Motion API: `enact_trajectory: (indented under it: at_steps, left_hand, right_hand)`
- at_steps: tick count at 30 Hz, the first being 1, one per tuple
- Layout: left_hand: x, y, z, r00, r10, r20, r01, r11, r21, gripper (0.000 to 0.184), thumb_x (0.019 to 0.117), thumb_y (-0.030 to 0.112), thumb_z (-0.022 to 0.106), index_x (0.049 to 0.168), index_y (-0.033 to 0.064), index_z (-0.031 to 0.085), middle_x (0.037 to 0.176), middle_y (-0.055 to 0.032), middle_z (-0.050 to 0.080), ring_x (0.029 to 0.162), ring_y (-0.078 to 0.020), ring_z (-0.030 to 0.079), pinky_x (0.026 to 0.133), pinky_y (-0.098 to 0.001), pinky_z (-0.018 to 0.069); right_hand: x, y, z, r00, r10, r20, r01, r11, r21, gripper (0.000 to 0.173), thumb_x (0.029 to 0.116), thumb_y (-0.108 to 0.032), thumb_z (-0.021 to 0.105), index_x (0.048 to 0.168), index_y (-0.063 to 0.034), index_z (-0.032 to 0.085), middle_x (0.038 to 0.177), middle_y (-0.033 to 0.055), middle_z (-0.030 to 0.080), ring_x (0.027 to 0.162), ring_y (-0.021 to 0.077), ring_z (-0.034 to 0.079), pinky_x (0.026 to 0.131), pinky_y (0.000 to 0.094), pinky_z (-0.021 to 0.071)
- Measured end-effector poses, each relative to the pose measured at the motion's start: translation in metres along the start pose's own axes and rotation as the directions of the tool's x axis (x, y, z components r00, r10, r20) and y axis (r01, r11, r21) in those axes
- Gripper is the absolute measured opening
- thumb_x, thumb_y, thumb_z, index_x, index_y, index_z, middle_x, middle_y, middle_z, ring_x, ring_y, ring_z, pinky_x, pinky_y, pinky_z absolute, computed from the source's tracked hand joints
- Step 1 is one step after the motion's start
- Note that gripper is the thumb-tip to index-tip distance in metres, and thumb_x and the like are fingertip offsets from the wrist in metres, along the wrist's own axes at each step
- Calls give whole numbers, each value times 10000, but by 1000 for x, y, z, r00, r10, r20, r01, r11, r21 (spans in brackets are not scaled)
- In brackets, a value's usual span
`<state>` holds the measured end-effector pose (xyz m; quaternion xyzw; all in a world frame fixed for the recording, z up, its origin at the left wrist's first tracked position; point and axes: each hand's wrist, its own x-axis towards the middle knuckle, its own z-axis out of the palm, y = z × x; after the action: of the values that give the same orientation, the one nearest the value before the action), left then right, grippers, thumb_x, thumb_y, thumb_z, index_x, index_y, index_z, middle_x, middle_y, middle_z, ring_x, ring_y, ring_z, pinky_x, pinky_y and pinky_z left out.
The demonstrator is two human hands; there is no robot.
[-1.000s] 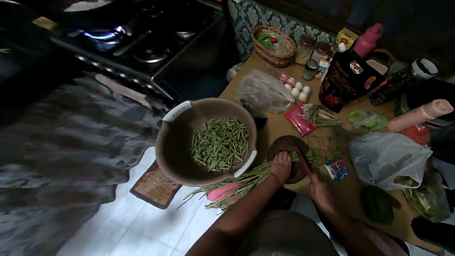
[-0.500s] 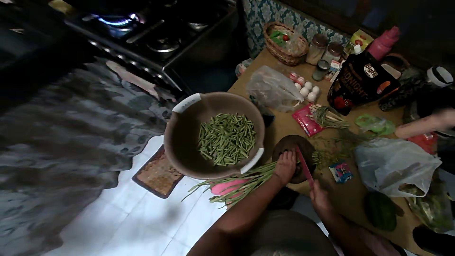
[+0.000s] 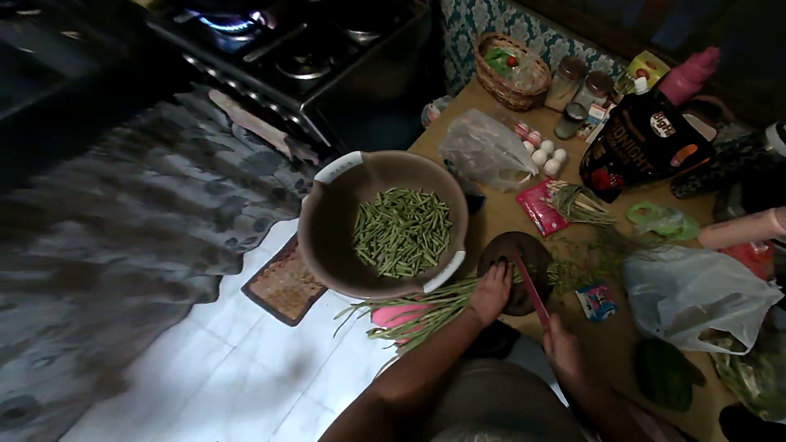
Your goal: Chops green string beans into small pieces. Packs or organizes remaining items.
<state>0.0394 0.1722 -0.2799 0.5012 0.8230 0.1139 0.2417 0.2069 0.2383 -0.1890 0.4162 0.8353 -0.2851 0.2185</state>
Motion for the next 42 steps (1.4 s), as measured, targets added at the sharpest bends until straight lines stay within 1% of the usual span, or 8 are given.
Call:
enact_trajectory:
  at_steps: [4, 9, 15, 24, 31, 34, 38, 42]
  left_hand:
    - [0, 1, 0, 999, 13, 46, -16, 999, 51, 541, 1089, 108, 400, 1583, -65, 262, 1613, -293, 322, 1482, -438, 362, 1204, -492, 331]
    - [-3, -7, -3, 999, 33, -30, -36, 992, -123, 620, 1085, 368, 482, 1508, -80, 411, 1547, -298, 425, 1459, -443, 398, 1204, -486, 335]
    - [-2, -17, 0, 994, 77, -83, -92, 977, -194, 477, 1092, 297, 477, 1354, -93, 556, 1476, -287, 507, 1422, -432, 452, 1187, -476, 367]
    - [-2, -19, 4, 988, 123, -88, -138, 971, -196, 417, 1108, 238, 429, 1340, -75, 576, 1463, -250, 540, 1408, -393, 486, 1182, -459, 385]
    - [-2, -19, 7, 987, 120, -108, -139, 971, -195, 393, 1102, 217, 439, 1320, -72, 593, 1450, -244, 557, 1400, -387, 500, 1169, -459, 404]
    - [-2, -19, 5, 990, 113, -87, -128, 973, -192, 396, 1108, 215, 425, 1331, -69, 586, 1477, -242, 537, 1416, -386, 485, 1177, -461, 391]
    - [1, -23, 9, 982, 133, -131, -154, 974, -166, 381, 1104, 231, 442, 1289, -58, 608, 1447, -232, 563, 1394, -376, 510, 1162, -445, 414]
    - [0, -22, 8, 985, 128, -119, -150, 969, -195, 389, 1103, 236, 447, 1303, -60, 599, 1467, -229, 545, 1408, -378, 492, 1174, -450, 398]
  right_hand:
    - [3, 3, 8, 997, 47, 61, -44, 998, -36, 424, 1086, -134, 432, 1488, 2, 427, 1074, 270, 705, 998, 426, 714, 893, 558, 560]
    - [4, 3, -6, 995, -21, 99, 23, 1000, -18, 443, 1074, -86, 447, 1493, 52, 402, 1113, 301, 685, 1035, 443, 696, 930, 557, 543]
    - [9, -10, -22, 981, 48, 187, -24, 991, -129, 434, 1085, -124, 441, 1495, 12, 396, 1121, 266, 690, 1056, 409, 697, 940, 535, 544]
    - [14, -43, -53, 935, 124, 332, -49, 973, -226, 465, 1093, -122, 417, 1531, -1, 322, 1345, 265, 585, 1193, 390, 641, 1013, 526, 513]
    - [32, -45, -41, 936, 159, 313, -68, 957, -281, 435, 1090, -150, 429, 1499, -14, 365, 1231, 261, 648, 1128, 397, 674, 963, 532, 540]
    - [43, -30, -14, 947, 151, 283, -101, 978, -185, 496, 1087, -116, 436, 1554, -26, 295, 1207, 276, 657, 1094, 412, 686, 955, 542, 544]
    - [55, -16, 17, 990, 74, 119, -61, 992, -109, 475, 1072, -109, 466, 1525, -6, 364, 1082, 267, 704, 996, 407, 722, 888, 528, 573]
    - [62, -18, 9, 984, 43, 173, -32, 997, -65, 477, 1107, -167, 407, 1543, 6, 320, 1138, 269, 683, 1052, 398, 701, 937, 524, 552]
